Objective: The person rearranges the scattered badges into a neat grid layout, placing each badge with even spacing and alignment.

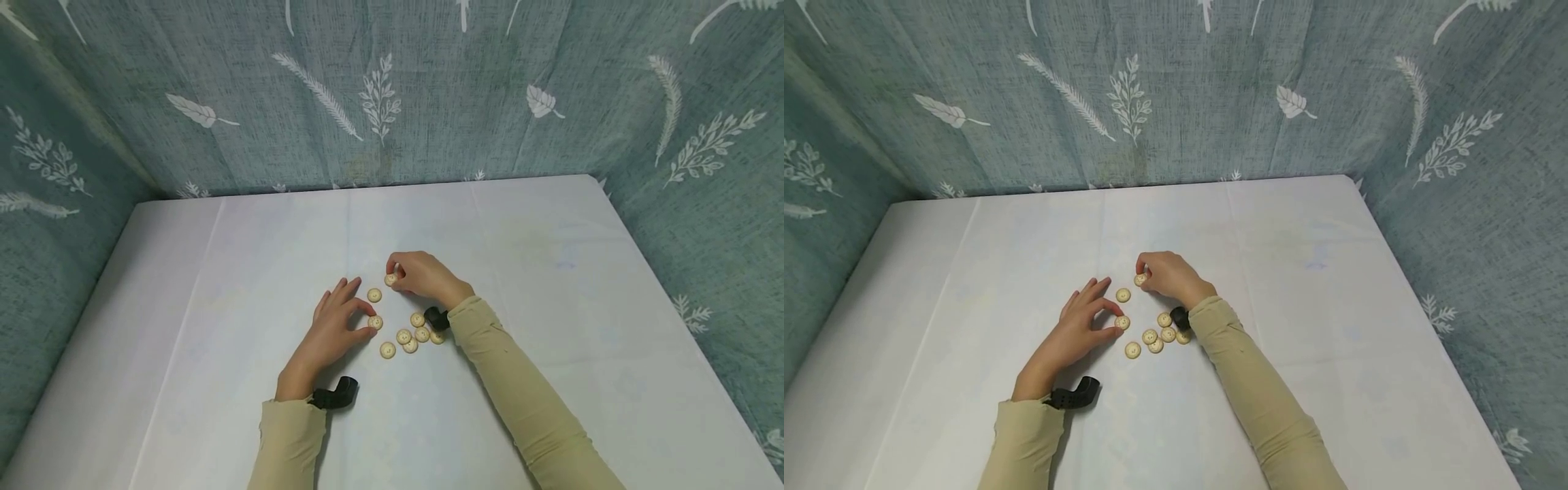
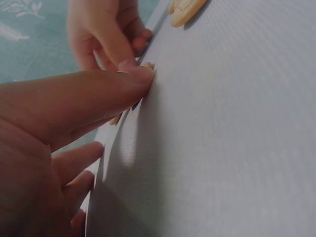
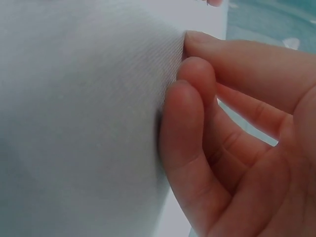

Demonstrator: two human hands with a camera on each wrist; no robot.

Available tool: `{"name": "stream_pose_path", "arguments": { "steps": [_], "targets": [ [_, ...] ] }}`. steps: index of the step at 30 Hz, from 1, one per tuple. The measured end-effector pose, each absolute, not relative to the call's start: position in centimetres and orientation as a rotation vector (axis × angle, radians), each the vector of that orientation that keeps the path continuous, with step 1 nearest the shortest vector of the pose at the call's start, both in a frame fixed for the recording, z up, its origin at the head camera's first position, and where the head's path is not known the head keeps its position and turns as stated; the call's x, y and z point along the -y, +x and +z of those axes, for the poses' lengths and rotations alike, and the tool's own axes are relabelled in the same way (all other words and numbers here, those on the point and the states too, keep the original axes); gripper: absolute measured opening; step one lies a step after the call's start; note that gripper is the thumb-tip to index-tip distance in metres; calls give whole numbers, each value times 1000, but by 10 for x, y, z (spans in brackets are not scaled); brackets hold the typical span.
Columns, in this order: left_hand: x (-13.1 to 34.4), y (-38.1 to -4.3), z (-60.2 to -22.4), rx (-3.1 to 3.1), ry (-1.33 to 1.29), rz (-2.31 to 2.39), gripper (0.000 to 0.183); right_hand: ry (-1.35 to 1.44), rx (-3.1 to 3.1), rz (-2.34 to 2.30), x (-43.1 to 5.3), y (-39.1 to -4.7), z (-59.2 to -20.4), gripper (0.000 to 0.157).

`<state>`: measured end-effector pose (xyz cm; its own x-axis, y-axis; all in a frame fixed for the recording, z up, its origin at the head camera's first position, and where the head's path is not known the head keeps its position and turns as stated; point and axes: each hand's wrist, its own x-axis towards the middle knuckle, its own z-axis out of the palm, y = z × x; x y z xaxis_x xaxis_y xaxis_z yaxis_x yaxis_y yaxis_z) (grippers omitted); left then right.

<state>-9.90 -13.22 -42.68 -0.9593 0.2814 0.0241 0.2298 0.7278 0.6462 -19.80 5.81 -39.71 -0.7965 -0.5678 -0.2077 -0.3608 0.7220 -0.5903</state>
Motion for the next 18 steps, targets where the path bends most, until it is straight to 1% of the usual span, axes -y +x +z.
{"name": "stream_pose_path", "arguments": {
  "steps": [9,18],
  "targets": [
    [132,-99,-429,-2844,439,1055,20,-728,-2577,-748,-54,-201,-398,16],
    [133,-98,-427,-2851,438,1066,19,-748,-2637,-664,-45,-205,-397,18]
  ]
}}
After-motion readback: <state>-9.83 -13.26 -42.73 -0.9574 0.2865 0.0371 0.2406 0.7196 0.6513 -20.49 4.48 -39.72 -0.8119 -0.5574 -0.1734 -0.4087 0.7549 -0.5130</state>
